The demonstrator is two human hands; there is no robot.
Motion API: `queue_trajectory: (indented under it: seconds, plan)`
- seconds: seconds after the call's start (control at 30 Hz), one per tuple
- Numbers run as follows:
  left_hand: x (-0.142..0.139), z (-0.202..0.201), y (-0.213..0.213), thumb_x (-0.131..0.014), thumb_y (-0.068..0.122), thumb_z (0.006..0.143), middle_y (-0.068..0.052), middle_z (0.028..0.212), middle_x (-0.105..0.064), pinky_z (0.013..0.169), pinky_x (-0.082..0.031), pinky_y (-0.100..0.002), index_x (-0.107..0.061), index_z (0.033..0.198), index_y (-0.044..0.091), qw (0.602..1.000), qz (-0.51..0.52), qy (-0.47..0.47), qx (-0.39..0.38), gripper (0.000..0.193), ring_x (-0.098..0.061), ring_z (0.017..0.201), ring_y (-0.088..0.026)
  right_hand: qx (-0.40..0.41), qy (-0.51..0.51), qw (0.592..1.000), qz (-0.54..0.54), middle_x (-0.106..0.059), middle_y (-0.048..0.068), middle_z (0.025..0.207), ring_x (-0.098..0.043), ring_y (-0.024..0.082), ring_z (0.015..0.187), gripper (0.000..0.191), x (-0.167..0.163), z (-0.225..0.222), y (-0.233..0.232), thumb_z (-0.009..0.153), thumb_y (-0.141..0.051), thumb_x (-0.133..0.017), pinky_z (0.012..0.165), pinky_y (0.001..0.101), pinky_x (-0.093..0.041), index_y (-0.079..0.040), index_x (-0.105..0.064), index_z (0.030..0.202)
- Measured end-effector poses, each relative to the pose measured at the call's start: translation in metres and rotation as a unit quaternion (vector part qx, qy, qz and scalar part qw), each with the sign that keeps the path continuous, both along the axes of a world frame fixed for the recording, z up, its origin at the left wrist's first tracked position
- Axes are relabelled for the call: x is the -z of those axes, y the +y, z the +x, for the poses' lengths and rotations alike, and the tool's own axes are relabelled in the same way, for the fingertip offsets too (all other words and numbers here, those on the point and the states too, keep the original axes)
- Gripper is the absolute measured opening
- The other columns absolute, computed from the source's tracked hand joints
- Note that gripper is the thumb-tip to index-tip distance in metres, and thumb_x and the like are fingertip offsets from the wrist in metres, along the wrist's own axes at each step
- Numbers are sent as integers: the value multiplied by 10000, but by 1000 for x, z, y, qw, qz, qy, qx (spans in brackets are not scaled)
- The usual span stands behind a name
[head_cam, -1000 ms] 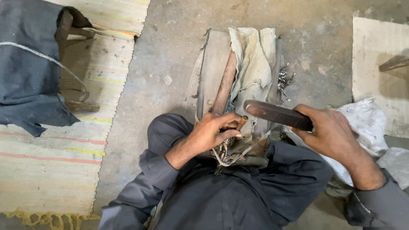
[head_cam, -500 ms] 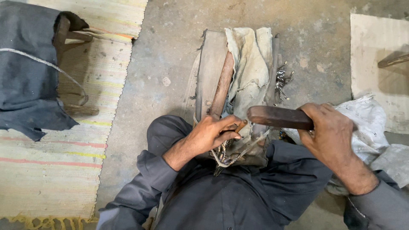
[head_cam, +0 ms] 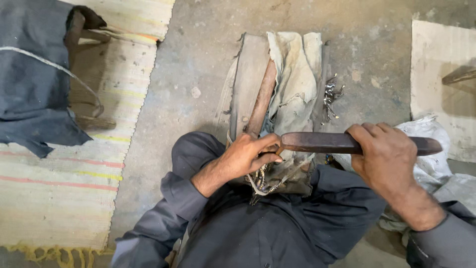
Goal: The person sits on the floor with a leather sandbag pad and uses a wooden mallet and a small punch to hammer and shape details into a silver metal animal figurine. They reposition the figurine and the punch repeatedly, then hold up the finished figurine at the end.
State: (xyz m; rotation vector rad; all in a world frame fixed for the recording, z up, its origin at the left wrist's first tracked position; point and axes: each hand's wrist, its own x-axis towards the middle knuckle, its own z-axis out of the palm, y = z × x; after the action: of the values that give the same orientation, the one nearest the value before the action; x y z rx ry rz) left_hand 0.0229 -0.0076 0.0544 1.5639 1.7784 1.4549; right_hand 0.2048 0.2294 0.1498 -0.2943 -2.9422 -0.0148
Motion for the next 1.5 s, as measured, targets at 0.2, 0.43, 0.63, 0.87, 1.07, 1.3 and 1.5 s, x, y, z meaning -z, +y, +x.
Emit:
queue_trajectory:
  seconds: [0.2, 0.43, 0.63, 0.87, 1.07, 1.3, 1.5]
  plan:
    - [0, 0, 1, -773, 243, 937, -117, 924, -768, 678, -580, -394, -616, 1200, 79, 1000, -9, -5, -2, 348, -769, 884, -315, 21, 5, 999, -40, -682, 119, 910, -662, 375, 907, 349, 2, 2, 1, 661, -64, -764, 763, 480, -506, -95, -670, 995]
    - [0, -1, -1, -782, 240, 931, -130, 903, -766, 679, -573, -400, -647, 1222, 88, 999, -33, -12, -13, 354, -764, 869, -324, 39, -2, 998, -46, -683, 118, 916, -670, 369, 912, 304, -1, 0, 4, 721, -63, -761, 772, 476, -513, -102, -675, 1011]
    - [1, 2, -1, -780, 235, 916, -125, 928, -772, 704, -598, -373, -650, 1263, 87, 998, -34, -26, -37, 398, -785, 889, -296, 79, 63, 983, -150, -668, 105, 933, -688, 299, 878, 219, -9, -1, 2, 852, -116, -748, 759, 429, -529, -105, -643, 1043]
    - [2, 0, -7, -785, 211, 915, -121, 973, -794, 749, -622, -354, -650, 1258, 83, 992, -31, -109, -64, 390, -813, 894, -244, 30, -76, 996, 24, -675, 77, 842, -677, 330, 863, 331, -7, -4, 7, 714, -77, -753, 723, 464, -519, -120, -664, 1030]
    - [2, -1, -7, -771, 226, 938, -104, 1043, -787, 780, -623, -358, -648, 1230, 93, 999, -19, -42, 14, 345, -790, 993, -267, 39, -62, 995, -62, -659, 93, 802, -670, 347, 825, 314, 9, -2, 9, 735, -118, -777, 703, 478, -504, -118, -660, 1027]
    - [-2, -1, -7, -762, 276, 935, -121, 979, -771, 678, -572, -408, -634, 1228, 102, 998, -55, -2, 15, 364, -758, 877, -336, 136, 70, 971, -187, -610, 122, 805, -644, 325, 728, 261, 11, 3, -4, 880, -181, -805, 665, 439, -487, -48, -613, 996]
    - [-2, -1, -7, -756, 270, 953, -111, 964, -770, 675, -568, -410, -618, 1211, 103, 1000, -22, -7, 20, 337, -758, 880, -338, 68, 52, 987, -133, -618, 122, 834, -641, 360, 824, 250, 2, 2, -7, 787, -66, -761, 724, 446, -494, -76, -657, 1014]
